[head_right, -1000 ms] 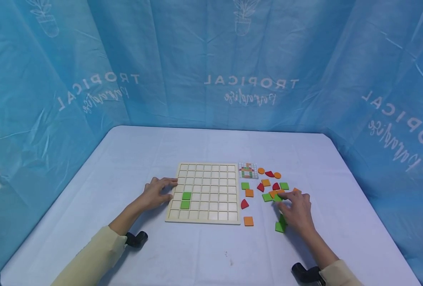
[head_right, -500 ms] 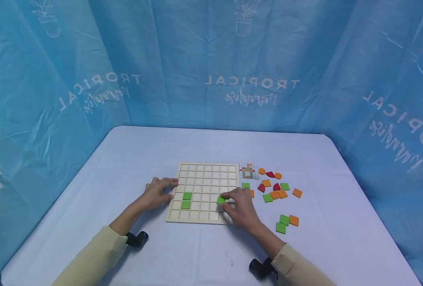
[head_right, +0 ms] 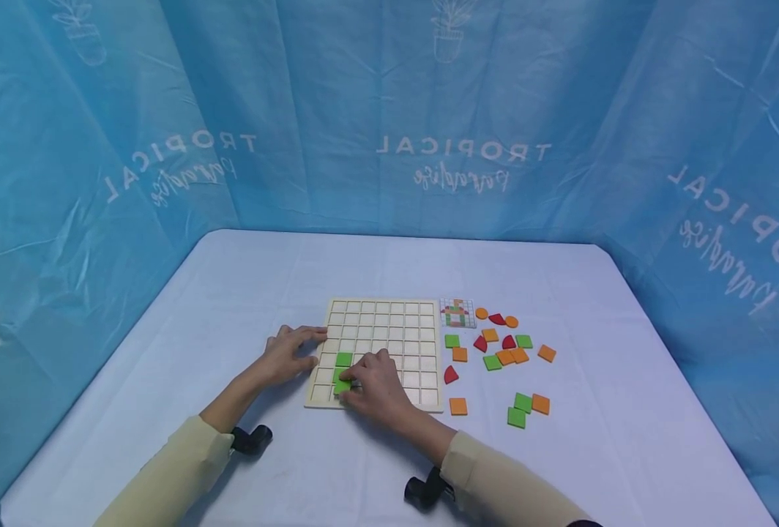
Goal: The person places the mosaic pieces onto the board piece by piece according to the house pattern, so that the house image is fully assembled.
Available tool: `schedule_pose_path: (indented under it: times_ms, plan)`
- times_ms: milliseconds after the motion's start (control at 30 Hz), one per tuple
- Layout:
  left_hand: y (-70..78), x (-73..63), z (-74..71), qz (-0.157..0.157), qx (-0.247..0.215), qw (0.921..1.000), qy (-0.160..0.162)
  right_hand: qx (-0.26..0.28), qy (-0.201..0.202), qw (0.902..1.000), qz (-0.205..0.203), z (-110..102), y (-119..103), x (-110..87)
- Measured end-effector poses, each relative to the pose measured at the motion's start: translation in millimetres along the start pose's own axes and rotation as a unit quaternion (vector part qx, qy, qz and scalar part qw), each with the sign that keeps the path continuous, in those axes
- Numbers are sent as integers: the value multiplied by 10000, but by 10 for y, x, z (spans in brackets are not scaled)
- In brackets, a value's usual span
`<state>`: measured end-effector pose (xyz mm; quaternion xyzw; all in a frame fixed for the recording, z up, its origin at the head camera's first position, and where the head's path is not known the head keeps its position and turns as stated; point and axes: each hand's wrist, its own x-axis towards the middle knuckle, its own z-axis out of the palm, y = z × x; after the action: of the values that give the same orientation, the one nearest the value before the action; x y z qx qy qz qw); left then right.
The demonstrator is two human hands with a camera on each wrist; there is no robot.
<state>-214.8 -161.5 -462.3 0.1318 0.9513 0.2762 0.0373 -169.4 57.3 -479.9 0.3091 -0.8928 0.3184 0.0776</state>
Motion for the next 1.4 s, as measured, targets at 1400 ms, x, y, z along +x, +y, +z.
schedule_pose_path:
  times_ms: [1400]
  plan:
    - [5, -5, 1, 30, 26, 10000, 51, -364, 231, 9990, -105, -62, -1, -46]
